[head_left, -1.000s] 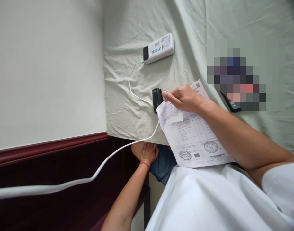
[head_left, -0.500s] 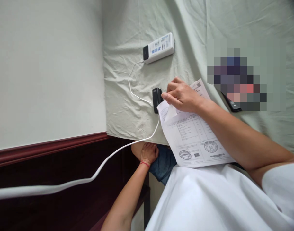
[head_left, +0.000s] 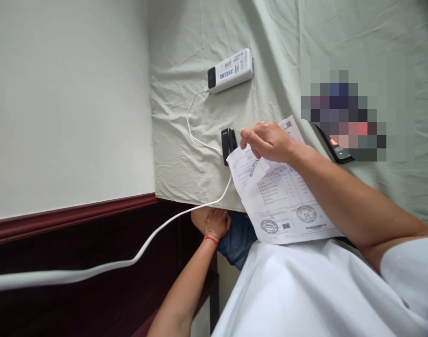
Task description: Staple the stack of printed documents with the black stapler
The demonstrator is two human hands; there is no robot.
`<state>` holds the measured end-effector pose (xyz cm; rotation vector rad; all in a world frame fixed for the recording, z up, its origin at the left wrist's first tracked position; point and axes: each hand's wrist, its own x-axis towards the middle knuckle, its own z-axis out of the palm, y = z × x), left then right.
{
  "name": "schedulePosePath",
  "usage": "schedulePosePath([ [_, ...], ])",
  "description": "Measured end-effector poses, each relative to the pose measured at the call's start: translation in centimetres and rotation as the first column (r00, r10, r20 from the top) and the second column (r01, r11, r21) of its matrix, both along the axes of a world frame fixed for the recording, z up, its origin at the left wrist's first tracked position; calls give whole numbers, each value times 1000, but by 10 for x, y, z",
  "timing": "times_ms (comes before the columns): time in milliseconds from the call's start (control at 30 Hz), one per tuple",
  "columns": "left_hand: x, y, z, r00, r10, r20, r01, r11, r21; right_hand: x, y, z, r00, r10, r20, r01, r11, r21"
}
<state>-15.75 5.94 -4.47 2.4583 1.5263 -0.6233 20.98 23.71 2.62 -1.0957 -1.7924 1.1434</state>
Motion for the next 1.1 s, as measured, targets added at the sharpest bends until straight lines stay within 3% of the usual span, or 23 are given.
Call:
schedulePosePath([
  [333,-1,0,-1,1000,-6,0,6,1000,8,1,-3,3,997,-35,-74,31,998,-52],
  [1100,0,0,-1,1000,-20,-8,20,1000,5,-1,-2,2,1000,-28,9,27,996,89],
])
